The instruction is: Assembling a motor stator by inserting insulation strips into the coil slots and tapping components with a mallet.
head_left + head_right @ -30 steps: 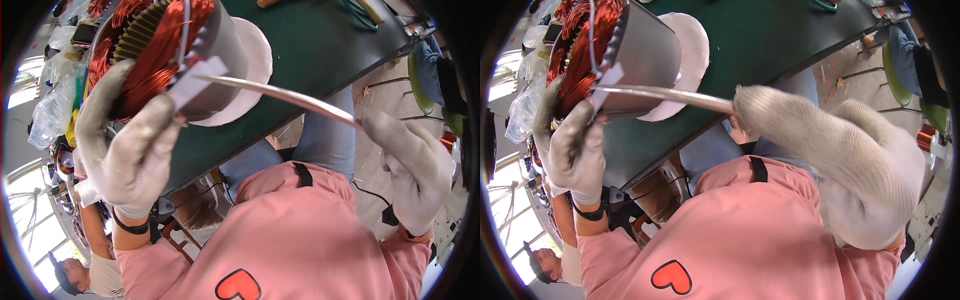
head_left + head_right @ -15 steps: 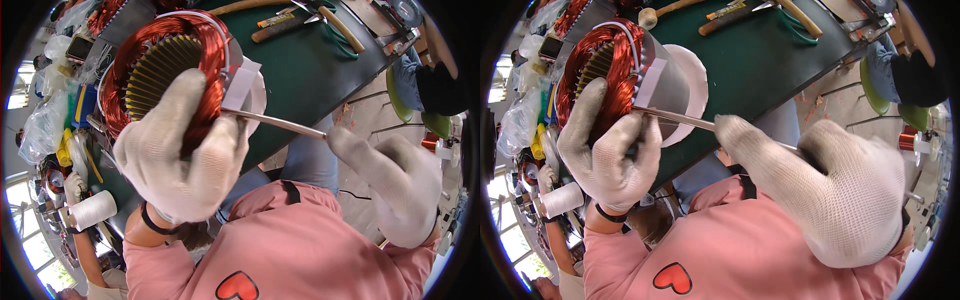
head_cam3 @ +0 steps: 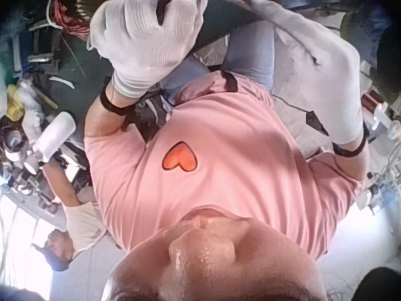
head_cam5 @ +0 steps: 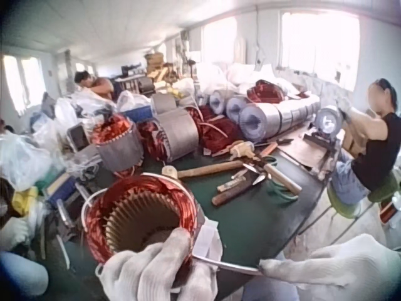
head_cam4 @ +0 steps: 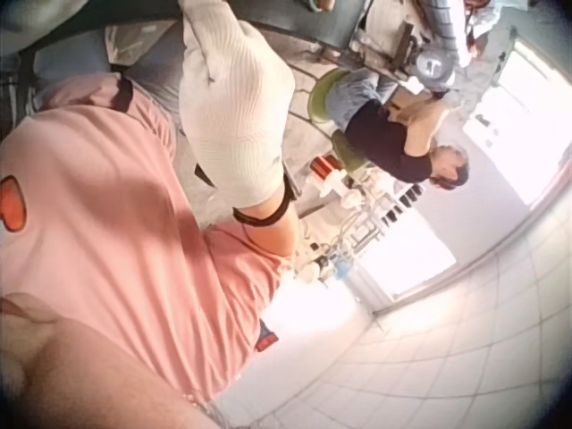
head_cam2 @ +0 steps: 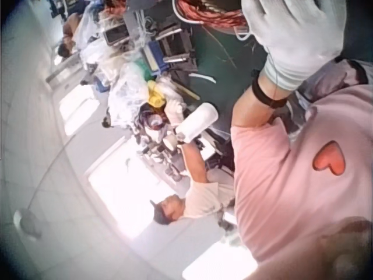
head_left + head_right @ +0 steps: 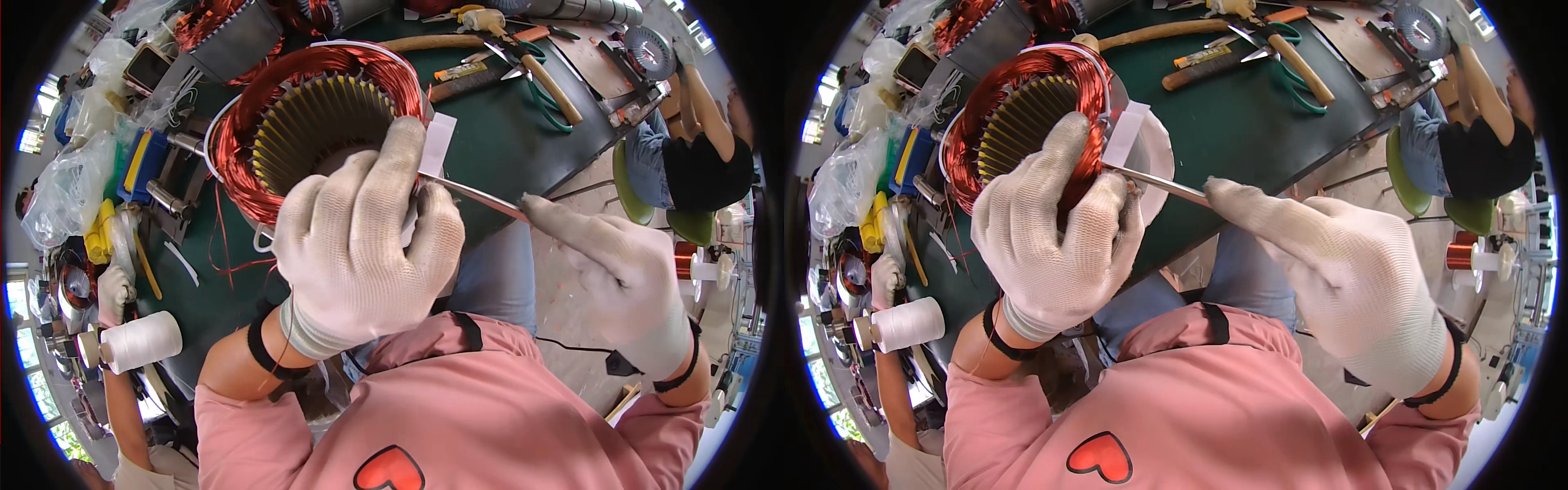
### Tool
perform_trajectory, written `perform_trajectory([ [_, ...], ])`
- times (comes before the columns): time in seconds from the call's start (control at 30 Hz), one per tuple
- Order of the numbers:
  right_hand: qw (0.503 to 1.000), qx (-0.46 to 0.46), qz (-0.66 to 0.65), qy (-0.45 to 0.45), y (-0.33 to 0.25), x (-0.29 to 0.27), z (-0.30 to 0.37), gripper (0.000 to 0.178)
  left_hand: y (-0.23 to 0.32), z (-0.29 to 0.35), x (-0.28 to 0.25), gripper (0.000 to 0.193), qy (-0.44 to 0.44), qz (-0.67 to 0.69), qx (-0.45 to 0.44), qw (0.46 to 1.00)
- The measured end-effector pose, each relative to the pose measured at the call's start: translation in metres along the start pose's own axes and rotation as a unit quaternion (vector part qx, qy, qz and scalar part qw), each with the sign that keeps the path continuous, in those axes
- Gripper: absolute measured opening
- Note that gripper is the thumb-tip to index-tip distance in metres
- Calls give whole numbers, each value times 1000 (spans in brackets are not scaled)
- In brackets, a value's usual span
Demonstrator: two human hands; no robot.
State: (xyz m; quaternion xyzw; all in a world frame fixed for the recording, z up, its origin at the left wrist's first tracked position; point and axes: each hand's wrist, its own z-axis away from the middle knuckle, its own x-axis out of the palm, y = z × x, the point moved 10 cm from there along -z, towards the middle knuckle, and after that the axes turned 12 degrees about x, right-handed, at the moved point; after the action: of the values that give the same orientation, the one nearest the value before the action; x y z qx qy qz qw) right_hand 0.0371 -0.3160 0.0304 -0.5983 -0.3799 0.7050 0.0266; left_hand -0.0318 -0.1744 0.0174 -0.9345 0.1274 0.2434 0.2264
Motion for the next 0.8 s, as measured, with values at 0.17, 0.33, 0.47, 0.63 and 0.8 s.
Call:
perform_trajectory([
  [0.17, 996, 24, 75, -36, -6, -5, -3, 53, -3, 5, 3, 19, -8, -8, -31, 999],
  [0.33, 997, 19, 60, -33, -3, 14, -9, 53, 0, 3, 7, 13, -10, -32, -42, 999],
  [0.47, 1000, -12, 8, -20, 3, 16, -16, 51, -19, -25, 3, 15, -118, 108, -73, 985],
  [0.63, 999, -39, 13, -24, 10, 18, -21, 46, -143, -41, 29, 26, -230, 157, -165, 946],
  [0.8, 995, -95, 27, 12, 15, 24, -32, 47, -142, -4, 81, 33, -218, 405, -151, 875],
])
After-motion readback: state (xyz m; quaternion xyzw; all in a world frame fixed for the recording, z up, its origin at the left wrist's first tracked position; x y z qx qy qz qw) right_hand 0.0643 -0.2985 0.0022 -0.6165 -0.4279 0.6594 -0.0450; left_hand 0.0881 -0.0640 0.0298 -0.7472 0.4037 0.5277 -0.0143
